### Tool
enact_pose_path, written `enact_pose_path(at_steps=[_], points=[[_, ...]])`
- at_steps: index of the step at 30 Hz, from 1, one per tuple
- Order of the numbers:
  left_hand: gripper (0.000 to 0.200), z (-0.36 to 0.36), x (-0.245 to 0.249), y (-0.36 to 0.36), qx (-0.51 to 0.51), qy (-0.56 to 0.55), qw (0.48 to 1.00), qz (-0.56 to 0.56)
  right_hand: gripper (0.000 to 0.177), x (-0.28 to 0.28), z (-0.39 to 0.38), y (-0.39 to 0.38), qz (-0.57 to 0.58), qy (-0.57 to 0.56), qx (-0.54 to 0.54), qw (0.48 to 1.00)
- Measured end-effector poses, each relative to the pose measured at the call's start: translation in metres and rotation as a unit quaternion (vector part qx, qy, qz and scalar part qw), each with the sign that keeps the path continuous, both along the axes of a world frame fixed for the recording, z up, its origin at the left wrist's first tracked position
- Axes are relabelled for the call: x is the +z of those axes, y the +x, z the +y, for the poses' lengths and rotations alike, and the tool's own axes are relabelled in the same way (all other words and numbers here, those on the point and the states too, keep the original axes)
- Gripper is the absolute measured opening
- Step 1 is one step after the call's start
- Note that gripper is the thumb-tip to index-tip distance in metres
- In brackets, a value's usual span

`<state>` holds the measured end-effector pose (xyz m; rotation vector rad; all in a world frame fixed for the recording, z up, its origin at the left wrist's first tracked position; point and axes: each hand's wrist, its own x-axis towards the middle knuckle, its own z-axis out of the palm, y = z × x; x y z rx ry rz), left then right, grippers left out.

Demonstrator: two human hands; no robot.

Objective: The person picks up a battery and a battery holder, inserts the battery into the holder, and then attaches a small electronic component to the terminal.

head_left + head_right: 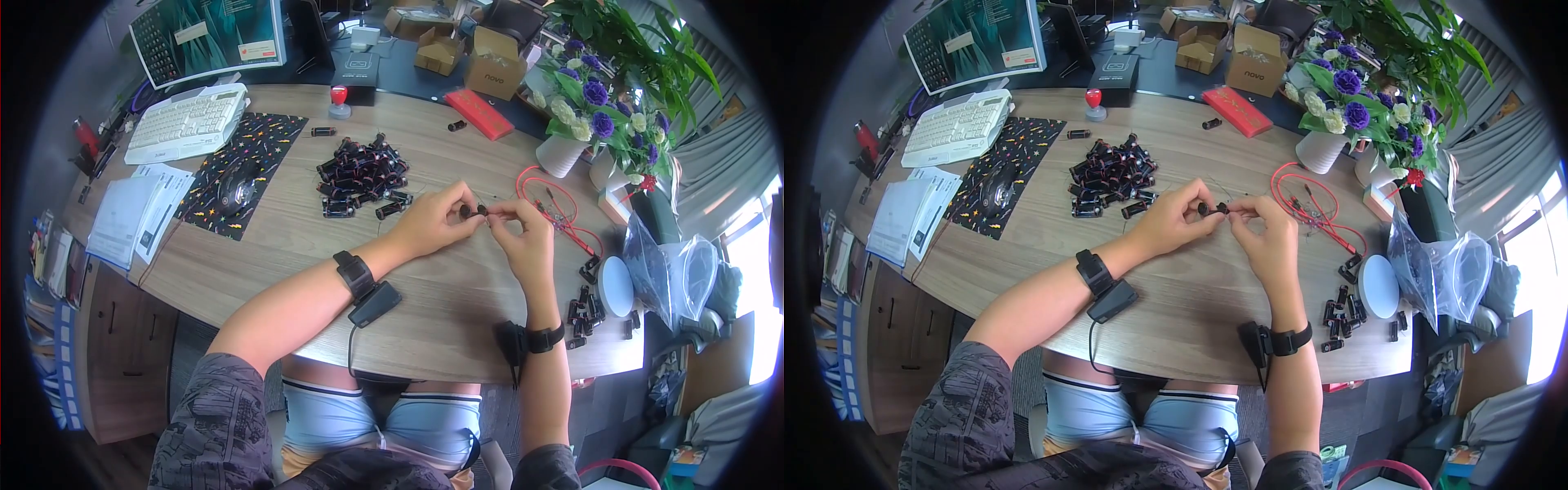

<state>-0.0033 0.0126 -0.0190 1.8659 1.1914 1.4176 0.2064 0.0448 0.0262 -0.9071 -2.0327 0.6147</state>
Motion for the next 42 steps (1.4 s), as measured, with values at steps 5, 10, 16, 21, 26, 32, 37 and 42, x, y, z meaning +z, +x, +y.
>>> enact_pose_path(at_steps=[5,10,16,21,26,32,37,42], points=[[0.029,-0.001,0.001,0.0,0.002,0.004,1.0,0.007,0.018,-0.006,0.002,-0.002,0.032,-0.009,-0.006,0.999],[0.028,-0.002,0.002,0.0,0.001,0.018,1.0,0.019,0.013,-0.01,0.005,0.0,0.064,-0.059,-0.01,0.996],[0.027,-0.003,0.003,0.001,-0.002,0.036,0.999,0.029,0.008,-0.012,0.006,0.002,0.037,-0.057,-0.005,0.998],[0.026,-0.003,0.004,0.0,0.0,0.034,0.999,0.033,0.009,-0.005,0.002,0.0,0.002,0.003,-0.003,1.0],[0.026,-0.003,0.004,0.0,0.001,0.027,0.999,0.034,0.01,-0.001,0.0,-0.002,-0.012,0.046,0.004,0.999],[0.025,-0.002,0.004,0.0,0.006,0.03,0.999,0.036,0.011,0.004,-0.003,-0.002,0.001,0.071,0.016,0.997],[0.024,-0.003,0.006,0.001,0.021,0.031,0.999,0.034,0.013,0.007,-0.001,0.003,-0.03,0.113,0.027,0.993],[0.022,-0.006,0.01,0.001,0.028,0.03,0.999,0.034,0.018,0.015,-0.007,0.003,-0.037,0.033,-0.009,0.999]])
